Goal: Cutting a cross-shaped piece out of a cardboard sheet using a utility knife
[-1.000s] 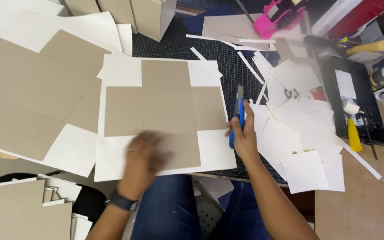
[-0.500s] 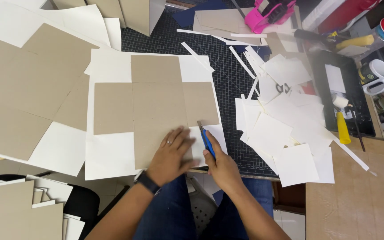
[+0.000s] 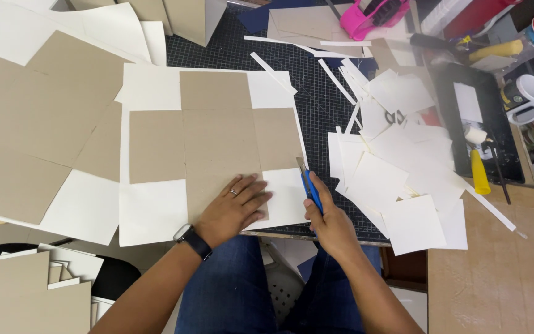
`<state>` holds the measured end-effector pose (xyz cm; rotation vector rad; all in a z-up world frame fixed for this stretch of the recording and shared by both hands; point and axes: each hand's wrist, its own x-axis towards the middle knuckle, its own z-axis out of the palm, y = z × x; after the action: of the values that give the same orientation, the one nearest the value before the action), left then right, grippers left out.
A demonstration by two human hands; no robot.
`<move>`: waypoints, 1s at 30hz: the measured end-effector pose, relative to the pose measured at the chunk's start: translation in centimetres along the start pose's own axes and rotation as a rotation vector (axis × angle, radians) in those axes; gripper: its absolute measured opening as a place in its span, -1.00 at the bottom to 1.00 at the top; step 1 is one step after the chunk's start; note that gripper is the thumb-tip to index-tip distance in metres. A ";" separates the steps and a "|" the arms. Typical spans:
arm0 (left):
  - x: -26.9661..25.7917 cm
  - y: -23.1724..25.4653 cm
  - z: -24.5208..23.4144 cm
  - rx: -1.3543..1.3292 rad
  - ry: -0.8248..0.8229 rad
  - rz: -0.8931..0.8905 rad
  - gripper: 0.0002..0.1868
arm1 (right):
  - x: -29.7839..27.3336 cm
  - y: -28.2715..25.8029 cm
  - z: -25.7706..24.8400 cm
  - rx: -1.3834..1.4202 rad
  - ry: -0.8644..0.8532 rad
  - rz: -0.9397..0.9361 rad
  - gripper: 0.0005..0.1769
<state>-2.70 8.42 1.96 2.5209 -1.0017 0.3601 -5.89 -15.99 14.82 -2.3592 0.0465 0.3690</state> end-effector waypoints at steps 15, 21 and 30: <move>-0.3 -1.0 -1.9 -0.106 0.035 0.130 -0.56 | -0.7 0.1 0.4 0.015 -0.025 -0.020 -0.33; 0.3 -1.0 -0.4 -0.002 0.097 0.222 -0.74 | -0.8 0.8 0.4 -0.020 -0.023 0.005 -0.34; 4.1 -2.7 5.2 0.092 0.217 -0.301 -0.60 | 1.4 -2.0 1.3 -0.138 -0.057 -0.072 -0.34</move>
<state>2.54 5.36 -1.77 2.5932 -0.5249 0.5830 -4.59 -13.51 14.85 -2.4771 -0.0929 0.4156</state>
